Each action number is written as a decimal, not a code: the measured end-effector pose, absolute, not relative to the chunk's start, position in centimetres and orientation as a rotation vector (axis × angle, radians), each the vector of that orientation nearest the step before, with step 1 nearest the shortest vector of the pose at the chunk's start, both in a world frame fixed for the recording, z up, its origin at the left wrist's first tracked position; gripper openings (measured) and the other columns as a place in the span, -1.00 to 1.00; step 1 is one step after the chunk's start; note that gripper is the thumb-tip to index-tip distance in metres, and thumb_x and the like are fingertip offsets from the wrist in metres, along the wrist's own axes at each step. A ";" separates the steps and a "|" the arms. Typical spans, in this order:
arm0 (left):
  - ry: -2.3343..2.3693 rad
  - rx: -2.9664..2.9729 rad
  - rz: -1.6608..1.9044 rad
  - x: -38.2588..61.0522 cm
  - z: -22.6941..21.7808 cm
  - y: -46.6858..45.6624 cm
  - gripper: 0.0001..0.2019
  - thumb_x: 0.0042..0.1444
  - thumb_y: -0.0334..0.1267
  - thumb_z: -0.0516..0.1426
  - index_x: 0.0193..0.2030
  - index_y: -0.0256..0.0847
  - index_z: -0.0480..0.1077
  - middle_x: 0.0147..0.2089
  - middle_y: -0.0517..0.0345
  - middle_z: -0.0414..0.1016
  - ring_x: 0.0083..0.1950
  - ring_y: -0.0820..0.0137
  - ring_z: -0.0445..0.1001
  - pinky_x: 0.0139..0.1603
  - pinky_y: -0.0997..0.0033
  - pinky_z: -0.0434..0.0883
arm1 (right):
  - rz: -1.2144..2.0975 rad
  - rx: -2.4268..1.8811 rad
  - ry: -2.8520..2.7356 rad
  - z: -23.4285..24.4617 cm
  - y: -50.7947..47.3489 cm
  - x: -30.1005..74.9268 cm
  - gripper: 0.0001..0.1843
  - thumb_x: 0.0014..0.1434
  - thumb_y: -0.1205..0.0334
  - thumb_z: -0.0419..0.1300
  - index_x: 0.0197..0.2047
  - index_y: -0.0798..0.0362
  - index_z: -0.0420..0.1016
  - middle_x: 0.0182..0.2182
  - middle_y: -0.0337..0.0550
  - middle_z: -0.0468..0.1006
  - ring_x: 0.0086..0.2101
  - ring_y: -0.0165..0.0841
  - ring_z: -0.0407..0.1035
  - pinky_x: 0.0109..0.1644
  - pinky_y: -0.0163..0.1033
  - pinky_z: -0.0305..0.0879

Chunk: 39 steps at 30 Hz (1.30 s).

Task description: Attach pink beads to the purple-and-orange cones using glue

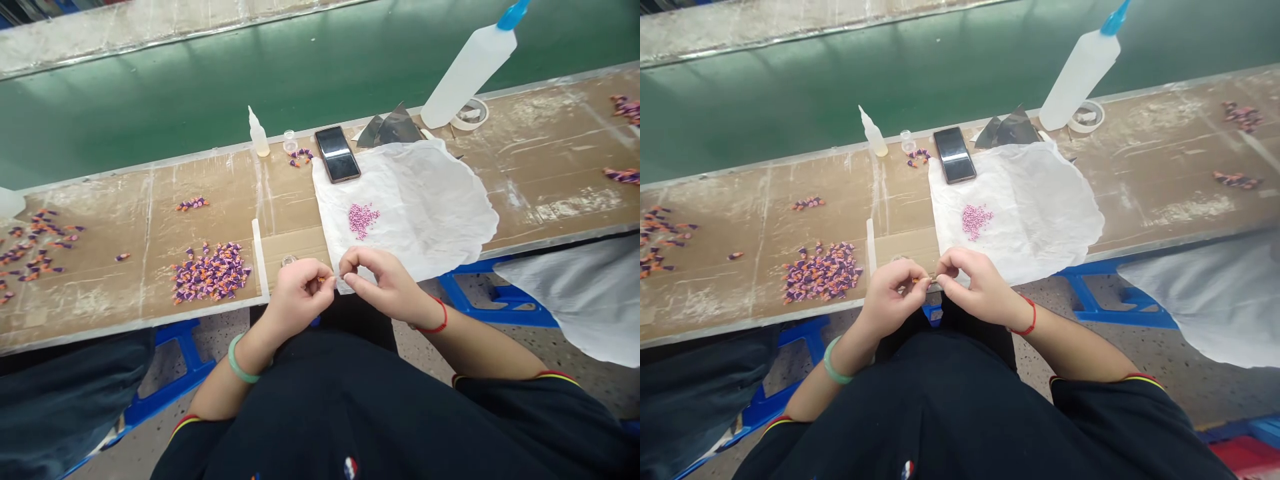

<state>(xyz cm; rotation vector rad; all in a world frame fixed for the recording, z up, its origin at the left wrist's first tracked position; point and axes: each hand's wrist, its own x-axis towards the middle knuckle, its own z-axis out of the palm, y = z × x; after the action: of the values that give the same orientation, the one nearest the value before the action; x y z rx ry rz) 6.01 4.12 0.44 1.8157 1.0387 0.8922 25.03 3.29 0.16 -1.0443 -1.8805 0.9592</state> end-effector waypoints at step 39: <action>1.215 0.989 0.877 -0.6 -3.0 2.2 -0.76 -0.13 -0.18 0.38 -0.47 -0.28 0.48 -0.58 0.21 0.46 -0.59 0.55 0.35 -0.56 0.57 0.33 | 0.087 -0.844 -2.985 -1.6 10.1 18.5 -0.88 0.22 0.49 0.09 -0.30 0.14 0.42 -0.36 0.02 0.47 -0.30 -0.20 0.26 -0.29 -0.17 0.13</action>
<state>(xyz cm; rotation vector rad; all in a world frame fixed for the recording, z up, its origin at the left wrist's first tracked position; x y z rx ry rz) -0.58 2.21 -2.97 0.9895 1.2152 0.8768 18.49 10.08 -1.59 -0.8436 -2.9848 0.0871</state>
